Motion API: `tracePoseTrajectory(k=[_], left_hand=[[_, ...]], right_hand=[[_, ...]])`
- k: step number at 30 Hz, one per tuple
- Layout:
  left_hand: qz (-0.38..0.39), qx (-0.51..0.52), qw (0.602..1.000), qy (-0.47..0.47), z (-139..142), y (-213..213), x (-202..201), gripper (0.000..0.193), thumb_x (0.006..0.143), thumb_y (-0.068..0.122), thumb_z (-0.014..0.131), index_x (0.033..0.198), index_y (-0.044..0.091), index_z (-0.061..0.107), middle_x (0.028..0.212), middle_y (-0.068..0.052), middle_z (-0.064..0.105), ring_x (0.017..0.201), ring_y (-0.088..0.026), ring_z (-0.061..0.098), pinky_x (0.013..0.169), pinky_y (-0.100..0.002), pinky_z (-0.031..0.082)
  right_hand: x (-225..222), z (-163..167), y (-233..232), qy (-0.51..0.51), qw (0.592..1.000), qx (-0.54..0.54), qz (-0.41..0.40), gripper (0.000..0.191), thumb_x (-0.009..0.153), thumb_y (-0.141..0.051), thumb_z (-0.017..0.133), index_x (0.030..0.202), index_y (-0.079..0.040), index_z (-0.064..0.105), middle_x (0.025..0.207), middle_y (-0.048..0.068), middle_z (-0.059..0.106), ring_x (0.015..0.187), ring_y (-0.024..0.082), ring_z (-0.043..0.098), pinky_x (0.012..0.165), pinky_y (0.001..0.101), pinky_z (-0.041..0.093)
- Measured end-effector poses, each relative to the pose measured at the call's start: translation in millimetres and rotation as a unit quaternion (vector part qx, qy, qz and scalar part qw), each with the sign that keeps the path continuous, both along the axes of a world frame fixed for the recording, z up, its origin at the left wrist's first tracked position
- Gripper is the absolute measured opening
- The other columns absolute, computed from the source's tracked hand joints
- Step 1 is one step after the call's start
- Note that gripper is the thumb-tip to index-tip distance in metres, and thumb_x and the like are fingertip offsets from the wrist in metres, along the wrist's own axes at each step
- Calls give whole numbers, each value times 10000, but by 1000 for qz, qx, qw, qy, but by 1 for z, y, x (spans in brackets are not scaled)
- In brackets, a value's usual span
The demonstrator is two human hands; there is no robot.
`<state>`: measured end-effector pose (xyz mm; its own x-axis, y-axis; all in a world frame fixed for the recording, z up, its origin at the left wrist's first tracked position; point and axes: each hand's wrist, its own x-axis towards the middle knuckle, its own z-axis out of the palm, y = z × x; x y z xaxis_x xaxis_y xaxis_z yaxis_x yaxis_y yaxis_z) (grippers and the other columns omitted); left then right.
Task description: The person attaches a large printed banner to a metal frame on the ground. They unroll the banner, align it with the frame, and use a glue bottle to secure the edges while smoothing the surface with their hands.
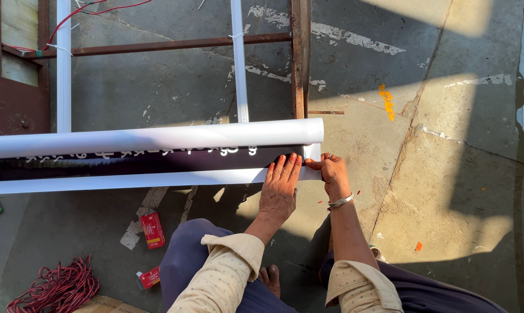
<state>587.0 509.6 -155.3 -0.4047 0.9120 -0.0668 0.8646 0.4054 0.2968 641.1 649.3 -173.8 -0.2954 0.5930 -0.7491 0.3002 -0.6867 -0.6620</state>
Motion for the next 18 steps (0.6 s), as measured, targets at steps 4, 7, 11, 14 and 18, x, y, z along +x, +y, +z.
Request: tracePoseTrajectory(k=[4, 7, 11, 14, 18], left_hand=[[16, -16, 997, -70, 5, 3, 0, 831, 882, 150, 680, 1599, 85, 266, 1667, -86, 262, 1532, -316, 246, 1242, -498, 223], [32, -41, 991, -119, 9, 8, -1, 848, 852, 180, 694, 1576, 84, 261, 1659, -68, 241, 1526, -321, 220, 1234, -506, 206], [20, -43, 996, -78, 9, 13, 0, 766, 892, 168, 646, 1571, 75, 303, 1658, -65, 261, 1514, -322, 235, 1220, -516, 203], [3, 11, 1000, -22, 5, 15, -1, 644, 969, 131, 560, 1564, 19, 340, 1650, -109, 305, 1540, -292, 279, 1267, -499, 212], [-4, 46, 998, -38, -1, 16, 0, 562, 998, 57, 453, 1547, -26, 366, 1639, -161, 336, 1531, -291, 304, 1263, -457, 221]], right_hand=[[0, 7, 3, -21, 999, 21, 34, 253, 732, 27, 843, 726, -70, 609, 698, 52, 660, 556, 124, 584, 570, 257, 497], [0, 10, 5, -26, 997, 30, 67, 153, 776, -42, 842, 792, -47, 691, 715, 69, 689, 550, 126, 547, 523, 249, 394], [-5, 5, 4, -14, 998, 47, 36, 183, 789, -52, 856, 770, -26, 676, 726, 72, 704, 595, 118, 626, 552, 242, 494], [-10, 0, 3, 17, 998, 59, 0, 224, 786, 3, 845, 738, -9, 627, 734, 75, 700, 619, 118, 646, 569, 251, 532], [-10, -2, 4, 33, 998, 49, -3, 152, 782, 42, 816, 767, 6, 669, 754, 82, 717, 630, 124, 660, 576, 254, 541]])
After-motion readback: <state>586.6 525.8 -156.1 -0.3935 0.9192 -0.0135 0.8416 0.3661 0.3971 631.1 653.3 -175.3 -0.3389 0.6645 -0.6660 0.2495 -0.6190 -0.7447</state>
